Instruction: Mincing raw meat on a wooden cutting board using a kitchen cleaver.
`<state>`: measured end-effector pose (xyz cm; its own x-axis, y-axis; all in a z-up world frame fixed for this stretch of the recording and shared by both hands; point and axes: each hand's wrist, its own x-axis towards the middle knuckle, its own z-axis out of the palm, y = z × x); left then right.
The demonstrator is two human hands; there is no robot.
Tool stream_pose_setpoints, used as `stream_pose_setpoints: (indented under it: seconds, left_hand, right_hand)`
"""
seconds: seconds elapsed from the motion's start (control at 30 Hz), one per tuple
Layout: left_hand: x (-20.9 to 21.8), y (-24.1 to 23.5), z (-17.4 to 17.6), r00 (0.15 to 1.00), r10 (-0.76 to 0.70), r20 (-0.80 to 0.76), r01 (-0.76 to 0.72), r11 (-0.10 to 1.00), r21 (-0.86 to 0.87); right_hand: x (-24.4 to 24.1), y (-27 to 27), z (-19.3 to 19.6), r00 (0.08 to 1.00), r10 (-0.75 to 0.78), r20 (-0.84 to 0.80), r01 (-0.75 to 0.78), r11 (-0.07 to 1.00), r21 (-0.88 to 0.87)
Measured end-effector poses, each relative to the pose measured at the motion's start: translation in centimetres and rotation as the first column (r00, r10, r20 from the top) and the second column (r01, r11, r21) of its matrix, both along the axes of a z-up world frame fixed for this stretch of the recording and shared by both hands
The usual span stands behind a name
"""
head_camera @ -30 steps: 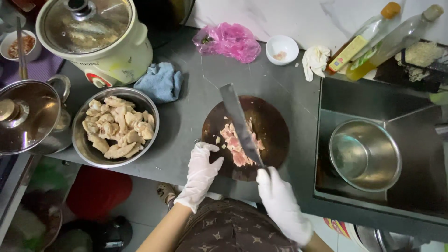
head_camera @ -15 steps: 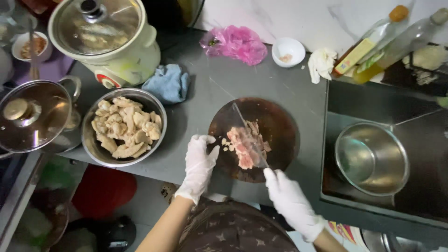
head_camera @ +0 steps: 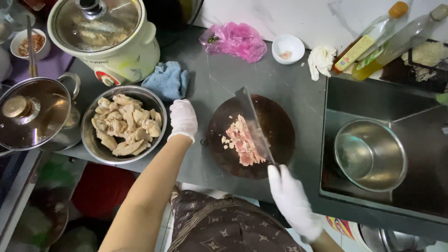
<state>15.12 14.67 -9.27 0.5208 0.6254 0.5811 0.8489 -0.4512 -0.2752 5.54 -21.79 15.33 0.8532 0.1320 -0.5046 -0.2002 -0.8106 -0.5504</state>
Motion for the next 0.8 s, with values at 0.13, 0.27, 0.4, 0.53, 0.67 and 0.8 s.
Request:
stream_pose_setpoints:
  seconds: [0.13,0.27,0.4,0.53,0.67,0.8]
  left_hand:
    - [0.9,0.8,1.3,0.992,0.108,0.06,-0.116,0.982,0.151]
    - [-1.1,1.8,1.3,0.954,-0.299,0.0,0.251,0.802,-0.542]
    - [1.0,1.8,-0.9,0.97,-0.027,0.24,0.103,0.945,-0.311]
    - [1.6,1.6,-1.5,0.994,0.049,0.096,-0.043,0.997,-0.065]
    - [0.6,2.2,-2.2,0.992,-0.015,0.124,0.047,0.965,-0.258]
    - [0.1,3.6,-3.2,0.973,-0.21,-0.1,0.178,0.949,-0.261]
  right_hand:
    - [1.3,-0.6,-0.6,0.995,0.074,-0.062,-0.075,0.997,-0.021]
    - [0.4,-1.2,-0.4,0.998,-0.063,0.02,0.062,0.998,0.031]
    - [1.1,-0.7,-0.1,0.996,0.009,-0.09,-0.009,1.0,0.007]
    - [1.4,-0.6,2.7,0.94,-0.212,-0.267,0.263,0.95,0.171]
    - [0.8,-1.3,-1.4,0.999,-0.025,-0.039,0.024,0.999,-0.02]
    - [1.2,-0.6,4.3,0.943,-0.19,-0.272,0.25,0.945,0.209]
